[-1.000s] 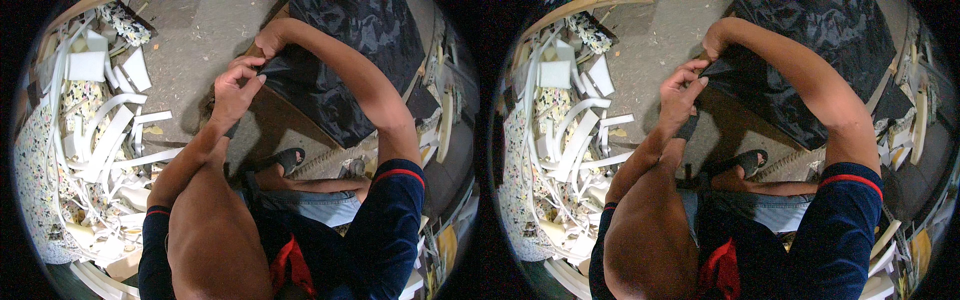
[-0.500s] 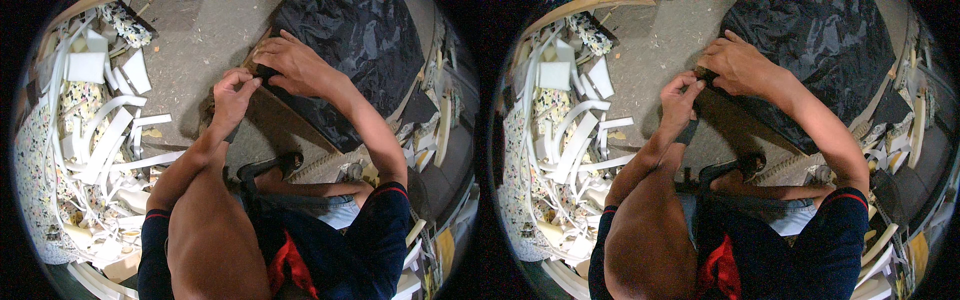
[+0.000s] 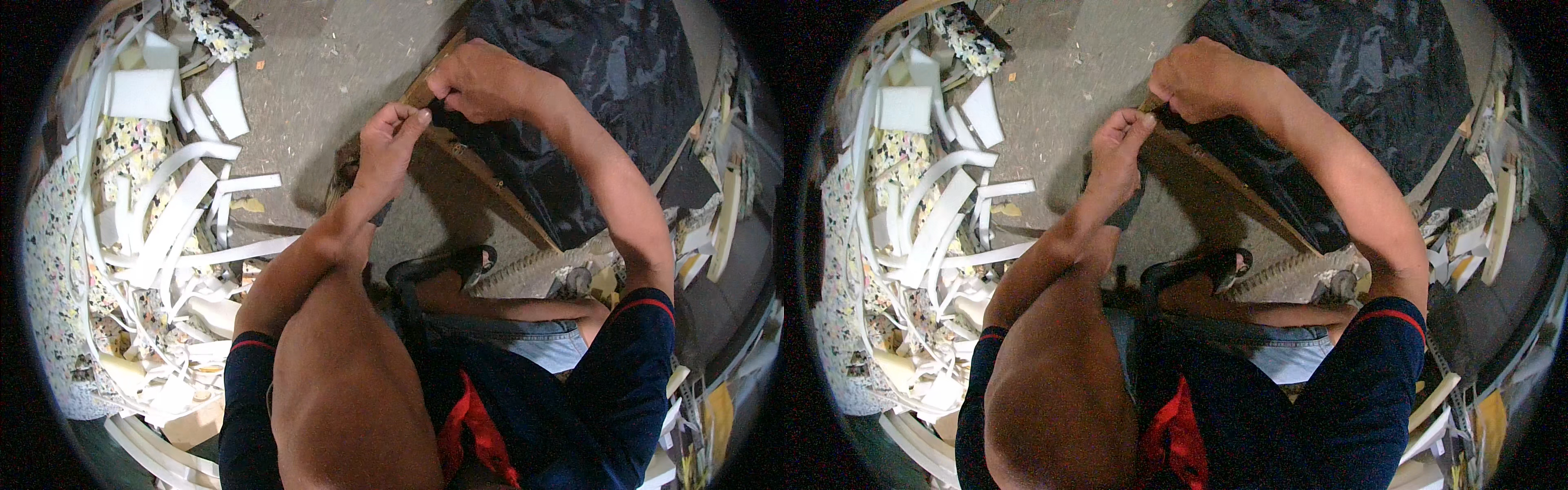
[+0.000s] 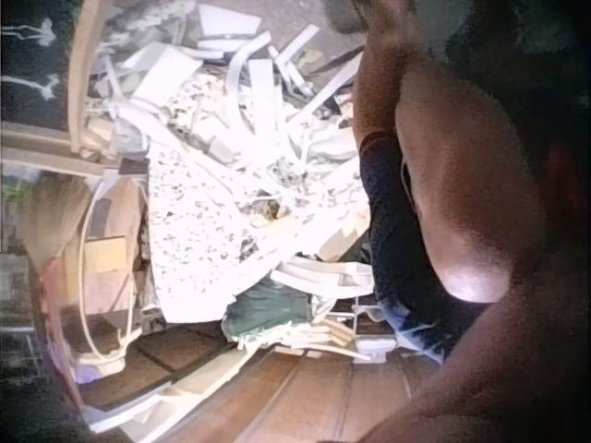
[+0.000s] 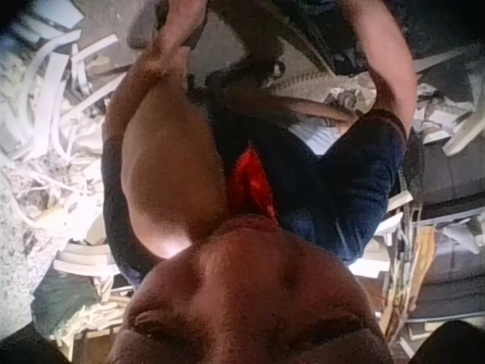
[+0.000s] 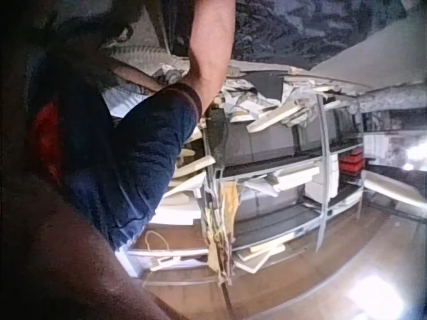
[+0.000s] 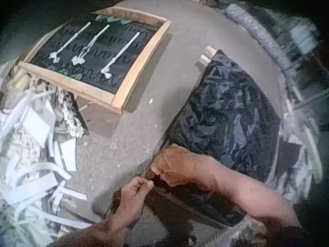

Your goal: The person staples a black fabric sheet onto a wooden frame using a pneumatic staple gun. They repeatedly pull and smooth the fabric, then staple along the edges to secure it. The frame is flipped to work on different sides.

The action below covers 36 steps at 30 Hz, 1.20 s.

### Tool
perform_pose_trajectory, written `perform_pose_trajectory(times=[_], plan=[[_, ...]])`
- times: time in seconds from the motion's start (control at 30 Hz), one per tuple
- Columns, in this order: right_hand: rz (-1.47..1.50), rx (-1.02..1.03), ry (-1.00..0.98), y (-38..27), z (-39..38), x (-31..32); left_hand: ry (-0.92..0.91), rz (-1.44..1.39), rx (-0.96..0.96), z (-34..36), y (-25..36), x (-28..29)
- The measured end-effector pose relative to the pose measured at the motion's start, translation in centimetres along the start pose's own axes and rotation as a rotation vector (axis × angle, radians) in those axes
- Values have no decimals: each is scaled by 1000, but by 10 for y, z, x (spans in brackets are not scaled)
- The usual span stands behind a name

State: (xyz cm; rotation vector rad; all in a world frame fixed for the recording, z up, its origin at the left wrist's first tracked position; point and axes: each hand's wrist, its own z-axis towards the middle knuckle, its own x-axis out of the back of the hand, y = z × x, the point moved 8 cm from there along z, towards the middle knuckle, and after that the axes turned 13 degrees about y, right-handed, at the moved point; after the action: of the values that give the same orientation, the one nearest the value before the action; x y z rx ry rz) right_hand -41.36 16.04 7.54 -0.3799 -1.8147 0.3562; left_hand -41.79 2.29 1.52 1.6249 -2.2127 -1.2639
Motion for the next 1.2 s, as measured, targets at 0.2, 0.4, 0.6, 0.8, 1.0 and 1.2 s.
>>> perform_pose_trajectory(times=[0.2, 0.4, 0.6, 0.8, 1.0, 1.2], plan=[[-27, 9, -63, 2, 5, -2, 68, 236, -160, -2, 19, -3], [30, -17, -57, 3, 4, -3, 46, 569, -184, 4, 16, 5], [-52, 18, -45, -1, 11, -12, -22, 352, -248, 2, 9, 0], [-65, 33, -43, -7, 13, -12, 51, 570, -109, 1, 8, 8], [-145, 45, 14, -13, 14, -13, 115, 683, -180, 6, 7, 18], [-119, 46, -85, -15, 19, -38, 141, 628, -133, 14, -8, 29]])
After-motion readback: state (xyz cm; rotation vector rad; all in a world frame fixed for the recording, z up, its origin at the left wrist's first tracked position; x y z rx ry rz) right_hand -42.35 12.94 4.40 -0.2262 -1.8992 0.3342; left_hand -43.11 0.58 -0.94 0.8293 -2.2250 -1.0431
